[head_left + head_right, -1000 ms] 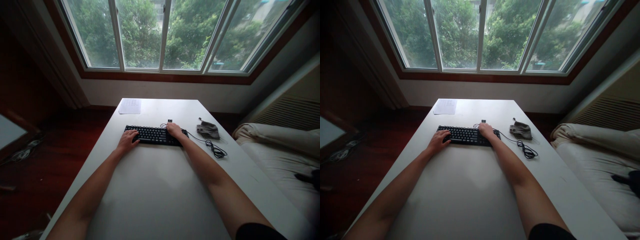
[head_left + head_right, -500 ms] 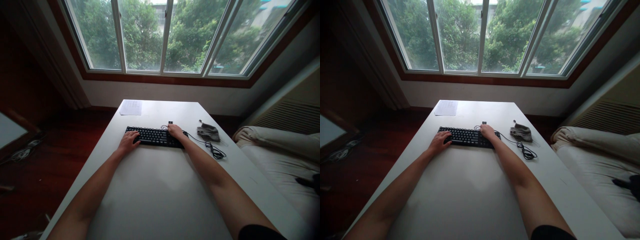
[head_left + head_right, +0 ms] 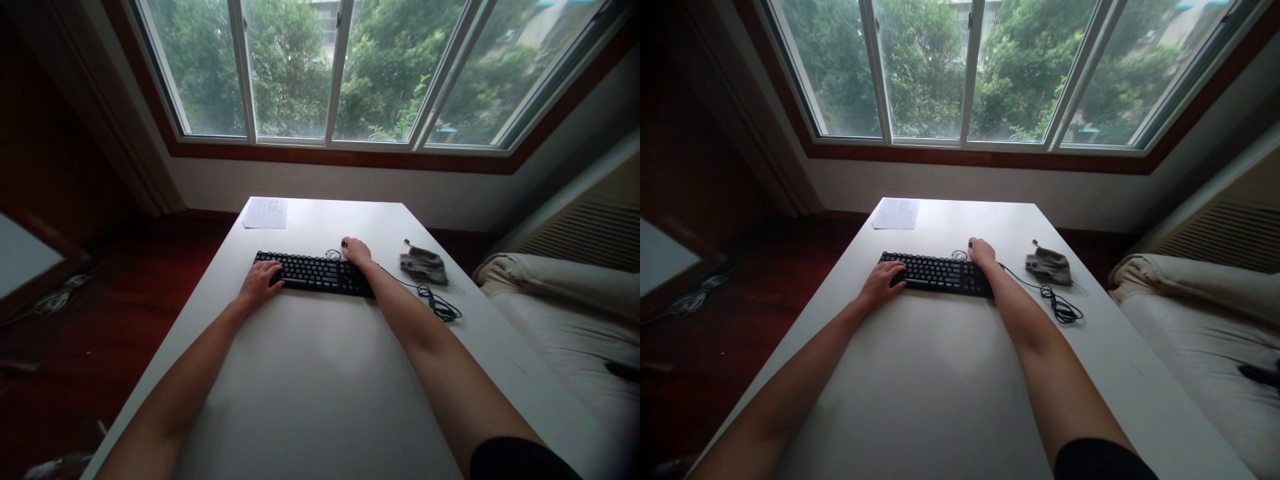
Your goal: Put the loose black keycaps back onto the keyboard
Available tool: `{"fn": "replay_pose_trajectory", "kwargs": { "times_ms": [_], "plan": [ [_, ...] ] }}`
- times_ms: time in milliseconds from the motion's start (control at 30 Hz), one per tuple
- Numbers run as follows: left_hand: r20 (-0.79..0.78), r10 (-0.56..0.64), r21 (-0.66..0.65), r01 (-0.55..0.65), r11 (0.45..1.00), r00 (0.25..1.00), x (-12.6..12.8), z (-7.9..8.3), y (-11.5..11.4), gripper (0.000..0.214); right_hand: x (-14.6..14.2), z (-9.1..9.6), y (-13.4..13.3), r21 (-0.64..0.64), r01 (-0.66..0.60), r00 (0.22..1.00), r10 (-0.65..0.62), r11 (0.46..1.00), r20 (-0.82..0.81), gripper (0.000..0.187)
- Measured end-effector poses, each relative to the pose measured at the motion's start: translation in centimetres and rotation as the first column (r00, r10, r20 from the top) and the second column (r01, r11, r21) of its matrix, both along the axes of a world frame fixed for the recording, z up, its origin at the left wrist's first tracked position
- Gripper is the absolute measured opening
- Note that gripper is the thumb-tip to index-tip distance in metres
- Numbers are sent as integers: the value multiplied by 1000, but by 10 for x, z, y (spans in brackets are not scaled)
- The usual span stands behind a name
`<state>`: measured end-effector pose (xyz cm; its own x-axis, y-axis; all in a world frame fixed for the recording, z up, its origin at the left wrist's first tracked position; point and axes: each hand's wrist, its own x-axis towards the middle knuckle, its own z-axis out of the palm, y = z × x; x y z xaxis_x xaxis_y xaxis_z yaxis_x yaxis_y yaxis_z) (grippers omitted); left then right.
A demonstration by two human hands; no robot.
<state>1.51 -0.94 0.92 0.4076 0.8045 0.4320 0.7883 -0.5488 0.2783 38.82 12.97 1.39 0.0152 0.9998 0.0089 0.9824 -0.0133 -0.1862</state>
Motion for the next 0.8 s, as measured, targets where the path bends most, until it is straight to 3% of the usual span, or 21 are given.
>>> {"fn": "replay_pose_trajectory", "kwargs": {
  "times_ms": [400,600,800],
  "plan": [
    [-12,-12,20,12,1000,1000,-1,-1,1,41,-1,2,-6,21,-12,1000,12,1000,-12,33],
    [-4,-2,10,2,1000,1000,-1,0,1,41,15,7,-15,8,-111,993,111,994,-46,30],
    [-8,-10,18,11,1000,1000,-2,0,1,41,35,26,-26,-86,-262,960,251,961,-127,28]
  ]
}}
